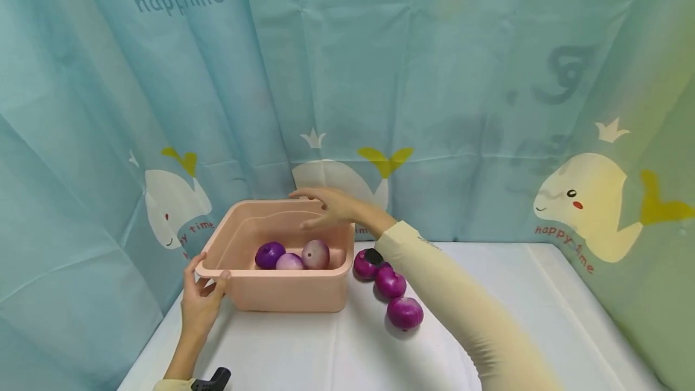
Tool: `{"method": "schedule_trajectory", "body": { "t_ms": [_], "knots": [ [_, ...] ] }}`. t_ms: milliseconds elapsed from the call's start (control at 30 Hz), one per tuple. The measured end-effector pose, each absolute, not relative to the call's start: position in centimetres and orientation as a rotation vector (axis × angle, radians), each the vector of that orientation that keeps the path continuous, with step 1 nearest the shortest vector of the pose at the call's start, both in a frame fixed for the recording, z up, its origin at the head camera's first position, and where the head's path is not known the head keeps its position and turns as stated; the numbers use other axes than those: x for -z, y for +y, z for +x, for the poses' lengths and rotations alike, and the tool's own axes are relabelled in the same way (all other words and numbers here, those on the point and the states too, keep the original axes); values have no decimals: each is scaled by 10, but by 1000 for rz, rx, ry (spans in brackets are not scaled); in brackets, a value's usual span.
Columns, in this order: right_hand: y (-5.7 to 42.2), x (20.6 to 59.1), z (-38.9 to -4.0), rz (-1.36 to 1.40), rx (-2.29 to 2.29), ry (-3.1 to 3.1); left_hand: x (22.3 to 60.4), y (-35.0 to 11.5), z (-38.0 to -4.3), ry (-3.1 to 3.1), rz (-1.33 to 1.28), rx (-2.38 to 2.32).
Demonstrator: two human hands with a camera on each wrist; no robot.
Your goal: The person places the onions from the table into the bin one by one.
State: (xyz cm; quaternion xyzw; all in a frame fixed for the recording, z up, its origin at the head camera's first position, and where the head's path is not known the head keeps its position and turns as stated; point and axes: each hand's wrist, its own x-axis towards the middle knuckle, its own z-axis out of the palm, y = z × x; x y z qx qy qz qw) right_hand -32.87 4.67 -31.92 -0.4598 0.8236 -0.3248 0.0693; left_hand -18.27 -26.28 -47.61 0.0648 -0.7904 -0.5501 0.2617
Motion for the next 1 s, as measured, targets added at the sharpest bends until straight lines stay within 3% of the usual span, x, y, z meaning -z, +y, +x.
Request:
{"method": "schedule_trajectory", "body": {
  "t_ms": [433, 1000],
  "knots": [
    [94, 330, -317, -1442, 1074, 2506, 475, -265, -178, -2147, 190, 1484],
    [153, 359, -311, -1277, 1127, 2704, 477, -259, -183, -2143, 171, 1498]
  ]
}}
